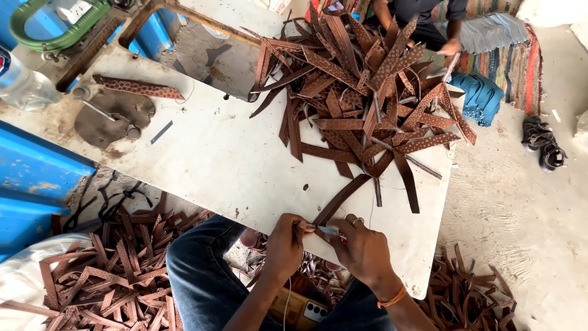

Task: The person trims excess material from patterned leather straps using a small cutting tool at a workbench.

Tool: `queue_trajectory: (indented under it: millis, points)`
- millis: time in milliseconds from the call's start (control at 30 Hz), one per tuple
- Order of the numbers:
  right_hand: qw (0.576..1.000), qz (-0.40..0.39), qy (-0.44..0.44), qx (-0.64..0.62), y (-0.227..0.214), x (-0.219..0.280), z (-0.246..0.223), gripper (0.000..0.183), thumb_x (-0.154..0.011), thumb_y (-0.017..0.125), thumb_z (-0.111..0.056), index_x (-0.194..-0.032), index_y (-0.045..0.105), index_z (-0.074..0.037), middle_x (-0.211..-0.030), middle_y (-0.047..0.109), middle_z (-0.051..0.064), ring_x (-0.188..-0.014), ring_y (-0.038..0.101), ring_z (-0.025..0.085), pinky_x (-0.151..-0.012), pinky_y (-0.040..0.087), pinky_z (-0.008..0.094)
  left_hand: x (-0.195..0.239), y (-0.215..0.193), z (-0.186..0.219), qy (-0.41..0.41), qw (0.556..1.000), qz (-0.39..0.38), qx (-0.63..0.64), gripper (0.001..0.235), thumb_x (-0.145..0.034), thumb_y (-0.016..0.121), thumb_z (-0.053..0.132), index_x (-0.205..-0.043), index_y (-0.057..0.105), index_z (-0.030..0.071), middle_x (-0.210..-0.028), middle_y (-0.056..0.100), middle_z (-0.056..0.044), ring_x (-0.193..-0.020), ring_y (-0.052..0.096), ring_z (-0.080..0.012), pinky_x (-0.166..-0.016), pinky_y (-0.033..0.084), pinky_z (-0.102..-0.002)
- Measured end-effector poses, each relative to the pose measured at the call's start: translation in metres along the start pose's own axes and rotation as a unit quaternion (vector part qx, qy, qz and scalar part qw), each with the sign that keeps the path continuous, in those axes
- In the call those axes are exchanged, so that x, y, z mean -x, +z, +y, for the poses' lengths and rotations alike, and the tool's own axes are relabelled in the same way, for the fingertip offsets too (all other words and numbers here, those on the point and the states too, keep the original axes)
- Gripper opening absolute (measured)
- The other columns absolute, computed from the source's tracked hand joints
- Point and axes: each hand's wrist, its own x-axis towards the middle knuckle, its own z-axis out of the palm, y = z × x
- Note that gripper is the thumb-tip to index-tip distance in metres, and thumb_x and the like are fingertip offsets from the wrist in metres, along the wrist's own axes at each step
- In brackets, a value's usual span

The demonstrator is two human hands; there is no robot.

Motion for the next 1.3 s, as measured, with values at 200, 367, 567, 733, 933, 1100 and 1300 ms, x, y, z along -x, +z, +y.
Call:
queue_trajectory:
  millis: [200, 367, 567, 733, 933, 1100, 1300]
  points:
    - [0.998, -0.053, 0.016, 0.016, 0.006, 0.0, 0.011, 0.021, -0.084, 0.077, -0.026, -0.094, 0.07, -0.009, -0.079, 0.073, 0.004, -0.047, 0.062, 0.018, -0.041, 0.047, 0.033, -0.003, 0.0, 0.0, -0.007, 1.0, -0.012, 0.002, 0.027, -0.107, 0.048, 0.027, -0.103, 0.055, 0.001, -0.093, 0.073, -0.015, -0.089, 0.081, -0.0255, -0.066, 0.064, -0.04]
    - [0.994, -0.098, 0.034, 0.027, 0.007, -0.006, 0.009, 0.024, -0.089, 0.076, -0.033, -0.097, 0.072, -0.01, -0.077, 0.073, 0.005, -0.042, 0.059, 0.017, -0.038, 0.044, 0.034, -0.004, -0.002, 0.003, -0.024, 0.999, -0.018, 0.01, 0.026, -0.107, 0.049, 0.026, -0.103, 0.056, 0.001, -0.094, 0.073, -0.016, -0.09, 0.081, -0.0256, -0.068, 0.065, -0.039]
    - [0.998, -0.062, -0.006, 0.019, 0.022, 0.004, 0.024, 0.02, -0.091, 0.071, -0.026, -0.103, 0.075, -0.011, -0.081, 0.073, 0.005, -0.037, 0.056, 0.015, -0.032, 0.041, 0.033, -0.006, -0.003, -0.006, -0.044, 0.996, -0.035, 0.072, 0.026, -0.107, 0.049, 0.025, -0.106, 0.056, 0.001, -0.097, 0.072, -0.017, -0.09, 0.081, -0.0266, -0.072, 0.067, -0.039]
    - [0.988, -0.125, 0.084, 0.017, 0.019, 0.007, 0.021, 0.025, -0.097, 0.07, -0.034, -0.113, 0.075, -0.016, -0.059, 0.071, 0.005, -0.037, 0.058, 0.017, -0.038, 0.042, 0.034, -0.007, -0.003, -0.009, -0.115, 0.977, -0.043, 0.174, 0.026, -0.106, 0.049, 0.024, -0.109, 0.059, 0.0, -0.099, 0.074, -0.016, -0.091, 0.08, -0.0255, -0.075, 0.068, -0.038]
    - [0.998, -0.041, 0.037, -0.025, 0.008, 0.004, 0.008, 0.02, -0.092, 0.072, -0.027, -0.099, 0.072, -0.009, -0.077, 0.072, 0.004, -0.042, 0.063, 0.014, -0.037, 0.047, 0.033, -0.006, -0.003, 0.005, -0.102, 0.981, -0.038, 0.159, 0.027, -0.106, 0.05, 0.024, -0.106, 0.059, -0.001, -0.096, 0.075, -0.017, -0.087, 0.081, -0.0251, -0.072, 0.069, -0.035]
    - [0.997, -0.054, 0.016, 0.042, 0.013, 0.004, 0.011, 0.026, -0.084, 0.076, -0.031, -0.099, 0.072, -0.009, -0.085, 0.071, 0.007, -0.047, 0.061, 0.019, -0.039, 0.047, 0.035, 0.001, -0.003, 0.015, -0.069, 0.997, -0.033, 0.026, 0.023, -0.105, 0.049, 0.023, -0.108, 0.056, 0.002, -0.097, 0.074, -0.016, -0.086, 0.081, -0.0228, -0.066, 0.069, -0.034]
    - [0.998, -0.047, 0.023, -0.023, 0.034, 0.022, 0.047, 0.023, -0.097, 0.072, -0.036, -0.095, 0.074, -0.013, -0.084, 0.074, 0.004, -0.048, 0.066, 0.013, -0.036, 0.05, 0.029, -0.003, 0.003, -0.019, -0.082, 0.972, -0.018, 0.218, 0.024, -0.105, 0.049, 0.021, -0.105, 0.059, 0.0, -0.1, 0.071, -0.02, -0.098, 0.08, -0.0266, -0.077, 0.07, -0.038]
